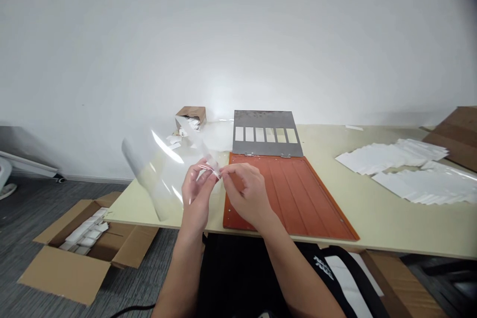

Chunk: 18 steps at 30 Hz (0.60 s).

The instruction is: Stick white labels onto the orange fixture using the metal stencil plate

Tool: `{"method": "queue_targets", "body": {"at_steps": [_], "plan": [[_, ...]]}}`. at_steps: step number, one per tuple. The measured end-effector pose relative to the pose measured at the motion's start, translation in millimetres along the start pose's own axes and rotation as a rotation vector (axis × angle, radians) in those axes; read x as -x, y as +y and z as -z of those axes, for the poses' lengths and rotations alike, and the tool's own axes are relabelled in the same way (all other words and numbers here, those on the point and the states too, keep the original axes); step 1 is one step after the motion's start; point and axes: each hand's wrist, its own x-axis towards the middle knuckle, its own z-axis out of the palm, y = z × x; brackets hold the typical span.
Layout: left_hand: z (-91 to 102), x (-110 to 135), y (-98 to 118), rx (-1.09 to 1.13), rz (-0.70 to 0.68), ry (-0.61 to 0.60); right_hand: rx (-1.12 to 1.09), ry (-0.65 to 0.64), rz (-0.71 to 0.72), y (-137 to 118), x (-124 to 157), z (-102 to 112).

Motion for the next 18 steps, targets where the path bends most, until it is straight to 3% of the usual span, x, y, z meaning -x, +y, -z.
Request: {"method": "queue_targets", "body": {"at_steps": [3,8,12,18], "plan": [[-9.6,-2,-4,0.054,0.127,-0.050,-0.002,-0.011,-0.076,8,2,7],[-24.8,-17,-17,-0.031,0.208,-0.138,0.012,-0.025,-0.278,28,4,35],[-39.0,-31,-19,-0.130,0.240,-0.309,0.028,0.032,-0.429,43,6,66],[-70.5,-46,-12,-0.079,0.356,-0.402,0.113,0.140,-0.588,66,16,108]]}}
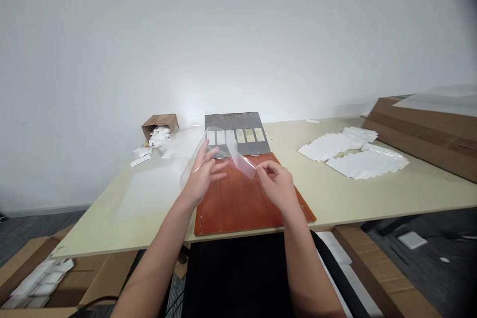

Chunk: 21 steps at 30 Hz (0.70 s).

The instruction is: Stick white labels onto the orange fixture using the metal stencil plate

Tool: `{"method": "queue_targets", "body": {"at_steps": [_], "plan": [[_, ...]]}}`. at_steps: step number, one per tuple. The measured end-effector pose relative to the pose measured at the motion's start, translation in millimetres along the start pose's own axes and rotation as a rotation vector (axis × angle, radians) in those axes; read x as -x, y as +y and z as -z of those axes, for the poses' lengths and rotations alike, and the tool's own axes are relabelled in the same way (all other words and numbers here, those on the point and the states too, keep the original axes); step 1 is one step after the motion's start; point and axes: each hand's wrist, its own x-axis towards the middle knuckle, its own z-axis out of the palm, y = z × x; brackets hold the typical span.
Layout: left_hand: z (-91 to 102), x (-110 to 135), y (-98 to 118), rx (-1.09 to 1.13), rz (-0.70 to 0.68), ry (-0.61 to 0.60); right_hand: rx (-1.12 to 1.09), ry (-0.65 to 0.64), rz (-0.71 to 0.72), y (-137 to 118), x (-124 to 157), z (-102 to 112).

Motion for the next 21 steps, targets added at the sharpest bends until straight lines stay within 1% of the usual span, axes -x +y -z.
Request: {"method": "queue_targets", "body": {"at_steps": [3,6,10,13,17,21], "plan": [[-15.9,-13,4,0.020,0.031,-0.079,0.037,0.052,-0.049,13,-2,14],[-33.8,-26,1,-0.013,0.066,-0.140,0.117,0.110,-0.106,22,-1,26],[-58.1,-41,-8,-0.104,0.132,-0.199,0.315,0.184,-0.226,30,2,40],[-73.2,-48,-13,-0.140,0.188,-0.208,0.473,0.187,-0.289,37,6,45],[-84.7,-53,-16,-0.107,0.261,-0.221,0.620,0.193,-0.278,49,11,46],[-86.5,-58,-20,-0.131,0.279,-0.219,0.671,0.188,-0.279,55,16,48]]}}
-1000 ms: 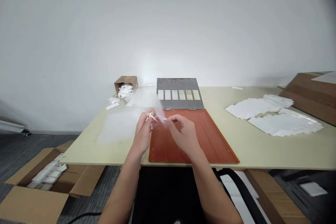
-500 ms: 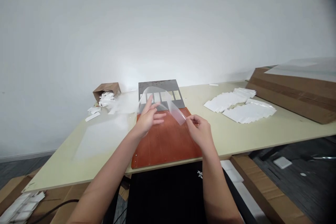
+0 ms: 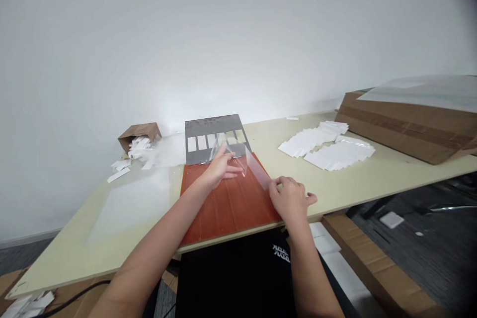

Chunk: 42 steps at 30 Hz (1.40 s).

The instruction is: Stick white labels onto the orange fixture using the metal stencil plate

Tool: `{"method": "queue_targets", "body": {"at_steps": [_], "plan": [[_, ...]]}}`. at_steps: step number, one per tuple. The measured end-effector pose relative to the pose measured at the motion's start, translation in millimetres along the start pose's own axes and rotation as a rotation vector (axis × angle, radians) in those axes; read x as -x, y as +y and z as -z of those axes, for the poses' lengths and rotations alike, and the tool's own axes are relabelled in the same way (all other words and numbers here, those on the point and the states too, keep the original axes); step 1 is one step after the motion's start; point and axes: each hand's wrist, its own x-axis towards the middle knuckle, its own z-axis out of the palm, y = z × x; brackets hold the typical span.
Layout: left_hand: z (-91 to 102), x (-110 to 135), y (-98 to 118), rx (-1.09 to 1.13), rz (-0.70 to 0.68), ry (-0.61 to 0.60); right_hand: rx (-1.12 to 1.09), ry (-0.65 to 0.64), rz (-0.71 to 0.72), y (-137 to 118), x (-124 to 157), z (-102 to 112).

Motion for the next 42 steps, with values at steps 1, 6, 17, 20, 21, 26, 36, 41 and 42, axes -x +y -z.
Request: {"method": "queue_targets", "body": {"at_steps": [1,6,17,20,21,26,36,41,42], "plan": [[0.6,-1,-1,-0.010,0.002,0.004,0.008,0.001,0.000,1,1,1],[4.6,-6,-4,-0.062,0.017,0.026,0.042,0.005,0.002,6,5,4],[8.1,-14,-8,-0.069,0.020,0.030,0.074,-0.023,-0.002,12,13,6],[9.6,-16,-8,-0.089,0.017,0.041,0.089,-0.024,-0.004,14,15,7],[10.4,-16,-8,-0.096,0.017,0.043,0.095,-0.024,-0.004,15,15,7],[13.8,-19,-9,-0.131,0.026,0.047,0.114,-0.038,-0.016,18,16,7],[50.6,-13,19,-0.206,0.000,0.036,0.163,-0.027,-0.030,13,23,11],[82.5,-12,39,-0.215,-0.055,0.090,0.203,-0.003,-0.027,12,27,11],[88.0,-11,42,-0.213,-0.067,0.101,0.213,-0.003,-0.023,12,28,11]]}}
